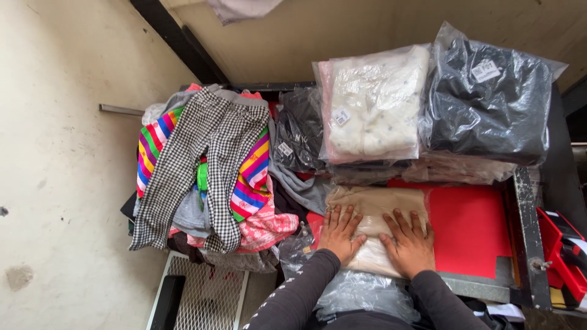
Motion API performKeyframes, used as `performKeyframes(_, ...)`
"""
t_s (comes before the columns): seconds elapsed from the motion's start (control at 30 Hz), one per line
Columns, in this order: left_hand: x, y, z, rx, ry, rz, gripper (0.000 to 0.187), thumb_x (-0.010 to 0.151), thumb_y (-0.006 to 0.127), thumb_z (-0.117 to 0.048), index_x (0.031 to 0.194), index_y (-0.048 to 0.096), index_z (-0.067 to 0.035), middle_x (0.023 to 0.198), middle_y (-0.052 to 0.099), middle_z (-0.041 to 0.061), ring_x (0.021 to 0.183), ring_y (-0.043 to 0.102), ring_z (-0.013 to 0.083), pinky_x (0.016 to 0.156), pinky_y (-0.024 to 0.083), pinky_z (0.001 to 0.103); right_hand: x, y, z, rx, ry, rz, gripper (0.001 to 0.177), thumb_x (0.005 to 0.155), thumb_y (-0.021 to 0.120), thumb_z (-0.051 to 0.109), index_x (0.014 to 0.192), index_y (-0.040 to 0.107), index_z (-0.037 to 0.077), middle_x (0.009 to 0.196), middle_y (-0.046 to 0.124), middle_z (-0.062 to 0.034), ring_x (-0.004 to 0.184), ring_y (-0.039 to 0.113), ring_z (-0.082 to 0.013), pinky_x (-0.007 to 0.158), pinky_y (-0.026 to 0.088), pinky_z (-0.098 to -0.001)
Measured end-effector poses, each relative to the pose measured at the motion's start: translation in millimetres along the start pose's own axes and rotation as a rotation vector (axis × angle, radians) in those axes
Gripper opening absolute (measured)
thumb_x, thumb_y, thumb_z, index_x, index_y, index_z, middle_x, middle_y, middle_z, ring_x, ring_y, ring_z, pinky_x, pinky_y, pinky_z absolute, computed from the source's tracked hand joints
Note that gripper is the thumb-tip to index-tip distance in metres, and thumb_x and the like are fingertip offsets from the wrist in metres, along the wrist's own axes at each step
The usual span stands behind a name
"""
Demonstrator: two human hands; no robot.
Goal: Folding a sweatshirt and a pair of pants and placing them into plastic shipping bags for order fulfillment.
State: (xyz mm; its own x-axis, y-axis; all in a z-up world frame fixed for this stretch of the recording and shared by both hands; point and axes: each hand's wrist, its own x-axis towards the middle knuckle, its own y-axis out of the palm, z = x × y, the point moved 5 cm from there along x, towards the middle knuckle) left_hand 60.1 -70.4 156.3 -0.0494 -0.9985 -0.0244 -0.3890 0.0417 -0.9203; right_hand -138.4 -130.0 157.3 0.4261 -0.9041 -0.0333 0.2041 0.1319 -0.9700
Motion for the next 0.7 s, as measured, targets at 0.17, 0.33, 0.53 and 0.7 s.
performKeyframes(0.17,0,-9,-2,-0.045,0.01,-0.067,0.069,0.1,0.035,-0.061,0.156,0.042,-0.022,0.167,0.029,0.009,0.155,0.012,0.037,0.123,0.001,0.056,1,21,-22,0.132,-0.06,0.02,0.068,0.093,0.042,0.064,0.158,0.034,0.044,0.169,0.029,0.0146,0.159,0.017,-0.0249,0.121,0.013,-0.0554)
performKeyframes(0.33,5,-3,2,-0.017,0.041,-0.035,0.07,0.101,0.03,-0.06,0.159,0.036,-0.022,0.169,0.022,0.01,0.155,0.007,0.0388,0.123,-0.003,0.056,-8,-17,-43,0.133,0.289,-0.106,0.106,0.076,0.057,0.072,0.158,0.035,0.01,0.155,0.045,-0.0212,0.138,0.045,-0.0439,0.11,0.04,-0.0555)
performKeyframes(0.53,-2,-27,3,-0.281,0.024,0.0,0.076,0.102,0.03,-0.054,0.161,0.024,-0.007,0.169,0.021,0.018,0.157,0.002,0.0394,0.125,-0.002,0.054,-13,-2,-77,0.927,0.68,0.196,0.067,0.072,0.089,0.025,0.129,0.065,-0.001,0.119,0.076,-0.0191,0.107,0.07,-0.0315,0.094,0.052,-0.0385)
performKeyframes(0.7,-32,-91,-14,-0.259,0.069,-0.509,0.051,0.1,0.058,-0.028,0.147,0.051,-0.01,0.156,0.049,0.013,0.149,0.032,0.0402,0.12,0.025,0.057,-16,-129,-55,0.784,0.524,0.097,0.038,0.076,0.086,0.023,0.108,0.072,0.009,0.1,0.08,-0.008,0.091,0.071,-0.0219,0.085,0.051,-0.0345)
